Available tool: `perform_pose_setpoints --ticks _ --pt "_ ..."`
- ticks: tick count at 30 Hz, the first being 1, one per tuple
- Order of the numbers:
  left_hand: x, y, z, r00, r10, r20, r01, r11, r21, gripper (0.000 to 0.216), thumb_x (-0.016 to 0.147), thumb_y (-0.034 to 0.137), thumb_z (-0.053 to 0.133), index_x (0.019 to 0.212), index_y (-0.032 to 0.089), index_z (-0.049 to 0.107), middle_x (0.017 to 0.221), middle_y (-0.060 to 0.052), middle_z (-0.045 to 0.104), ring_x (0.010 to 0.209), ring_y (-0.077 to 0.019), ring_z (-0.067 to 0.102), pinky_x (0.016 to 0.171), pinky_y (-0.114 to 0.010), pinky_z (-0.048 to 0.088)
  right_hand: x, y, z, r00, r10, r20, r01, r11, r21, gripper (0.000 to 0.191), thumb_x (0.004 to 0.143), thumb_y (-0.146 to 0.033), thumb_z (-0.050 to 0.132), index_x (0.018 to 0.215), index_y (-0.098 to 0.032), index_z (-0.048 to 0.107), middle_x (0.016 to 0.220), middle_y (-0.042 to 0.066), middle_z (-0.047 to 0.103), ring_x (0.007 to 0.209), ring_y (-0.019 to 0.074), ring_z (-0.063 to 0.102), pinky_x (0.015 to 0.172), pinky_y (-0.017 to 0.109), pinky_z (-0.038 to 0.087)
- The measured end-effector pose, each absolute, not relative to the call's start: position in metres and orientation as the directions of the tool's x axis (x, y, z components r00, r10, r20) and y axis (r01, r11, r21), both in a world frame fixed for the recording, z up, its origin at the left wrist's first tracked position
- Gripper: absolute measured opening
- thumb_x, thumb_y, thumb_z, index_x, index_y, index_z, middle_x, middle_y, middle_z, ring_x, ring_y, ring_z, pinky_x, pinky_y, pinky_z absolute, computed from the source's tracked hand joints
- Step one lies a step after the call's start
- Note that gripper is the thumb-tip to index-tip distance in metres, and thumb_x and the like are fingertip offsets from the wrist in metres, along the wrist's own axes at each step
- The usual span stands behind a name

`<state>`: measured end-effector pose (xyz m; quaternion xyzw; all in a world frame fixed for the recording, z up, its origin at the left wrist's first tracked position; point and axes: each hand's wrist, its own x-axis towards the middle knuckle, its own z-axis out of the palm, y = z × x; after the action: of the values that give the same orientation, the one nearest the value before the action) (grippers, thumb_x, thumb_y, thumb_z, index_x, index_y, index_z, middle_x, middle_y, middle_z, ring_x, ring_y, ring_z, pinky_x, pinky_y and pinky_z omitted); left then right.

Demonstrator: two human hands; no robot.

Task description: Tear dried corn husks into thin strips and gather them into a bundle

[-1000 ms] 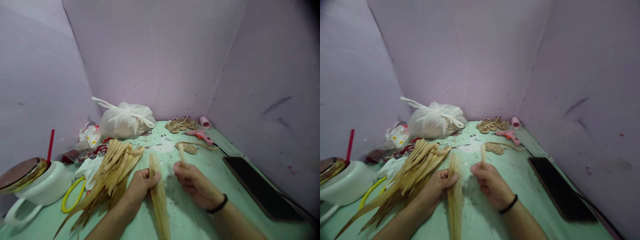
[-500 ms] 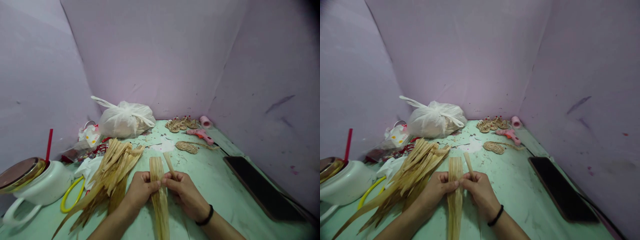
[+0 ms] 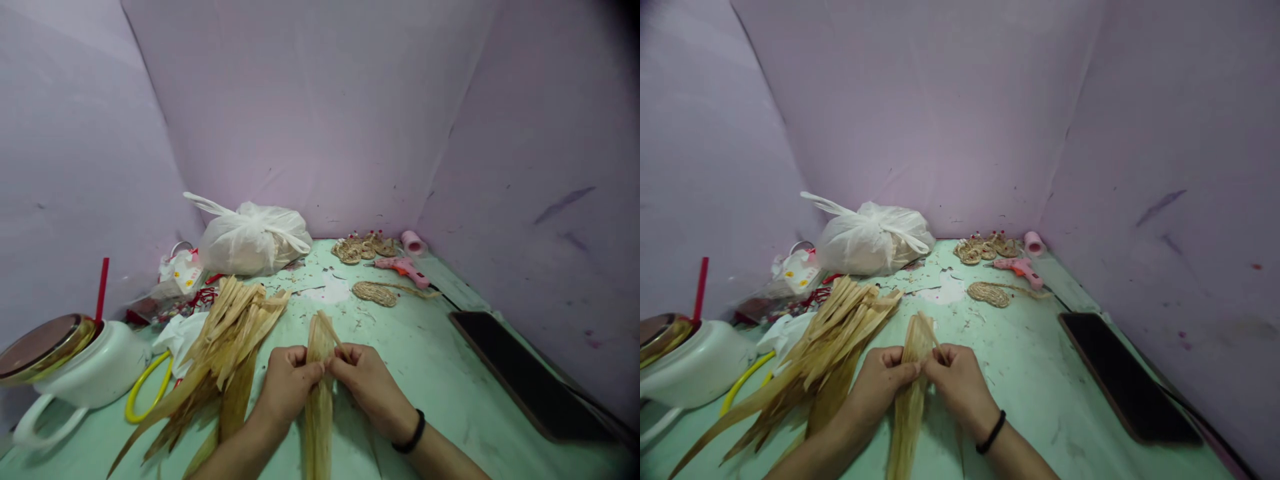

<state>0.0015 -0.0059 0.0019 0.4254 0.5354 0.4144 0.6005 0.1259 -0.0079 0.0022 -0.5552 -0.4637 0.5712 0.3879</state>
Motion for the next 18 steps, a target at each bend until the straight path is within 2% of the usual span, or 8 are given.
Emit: perform_pose_setpoints --ticks 3,7,12,14,15,18 --pt "0.003 -0.008 0.005 0.131 0.93 -0.345 -0.194 0.365 0.911 0.014 0.047 0.022 0.064 0.053 0.01 0.062 0.042 0.002 0.049 0.041 -0.0076 0.038 0.045 -0.022 0.028 0.128 -0.01 0.002 -0.206 0.927 -0.313 -0.071 -0.333 -0.94 0.019 0.063 -0.027 0.057 0.055 -0.019 0.042 0.041 -0.01 0.028 0.036 0.0039 0.019 0.037 0.023 0.01" --pt "0.004 -0.011 0.011 0.195 0.905 -0.379 -0.315 0.424 0.849 0.012 0.045 0.019 0.066 0.049 0.01 0.06 0.041 0.0 0.052 0.039 -0.0079 0.042 0.044 -0.021 0.029 0.133 -0.011 0.003 -0.382 0.864 -0.328 -0.273 -0.445 -0.853 0.03 0.06 -0.034 0.066 0.06 -0.019 0.041 0.044 -0.012 0.02 0.038 0.0028 0.01 0.036 0.021 0.004" --pt "0.001 -0.01 0.014 0.234 0.87 -0.434 -0.411 0.493 0.767 0.012 0.042 0.018 0.067 0.049 0.01 0.061 0.042 0.0 0.054 0.039 -0.0092 0.045 0.044 -0.022 0.033 0.137 -0.011 0.005 -0.484 0.837 -0.254 -0.405 -0.471 -0.784 0.029 0.06 -0.031 0.071 0.062 -0.016 0.047 0.048 -0.011 0.022 0.04 0.0021 0.009 0.035 0.017 0.005" --pt "-0.002 -0.008 0.015 0.257 0.867 -0.426 -0.419 0.497 0.76 0.013 0.044 0.017 0.069 0.046 0.01 0.059 0.041 0.0 0.052 0.038 -0.0083 0.045 0.044 -0.022 0.033 0.137 -0.011 0.007 -0.479 0.854 -0.204 -0.466 -0.445 -0.765 0.024 0.062 -0.029 0.07 0.065 -0.014 0.051 0.05 -0.009 0.029 0.04 0.002 0.017 0.034 0.015 0.011" --pt "-0.003 -0.007 0.015 0.284 0.871 -0.401 -0.416 0.489 0.767 0.014 0.046 0.018 0.07 0.048 0.01 0.059 0.042 0.0 0.053 0.039 -0.0083 0.046 0.045 -0.021 0.035 0.137 -0.011 0.009 -0.468 0.865 -0.182 -0.495 -0.427 -0.757 0.021 0.064 -0.028 0.069 0.067 -0.014 0.053 0.053 -0.007 0.035 0.041 0.0024 0.026 0.035 0.014 0.018" --pt "-0.008 -0.003 0.014 0.343 0.872 -0.35 -0.394 0.471 0.789 0.017 0.052 0.022 0.072 0.057 0.01 0.062 0.051 -0.001 0.058 0.046 -0.0083 0.05 0.052 -0.021 0.038 0.141 -0.007 0.015 -0.431 0.892 -0.137 -0.574 -0.388 -0.721 0.016 0.07 -0.029 0.064 0.071 -0.014 0.058 0.066 0.0 0.054 0.059 0.0096 0.052 0.055 0.021 0.042"
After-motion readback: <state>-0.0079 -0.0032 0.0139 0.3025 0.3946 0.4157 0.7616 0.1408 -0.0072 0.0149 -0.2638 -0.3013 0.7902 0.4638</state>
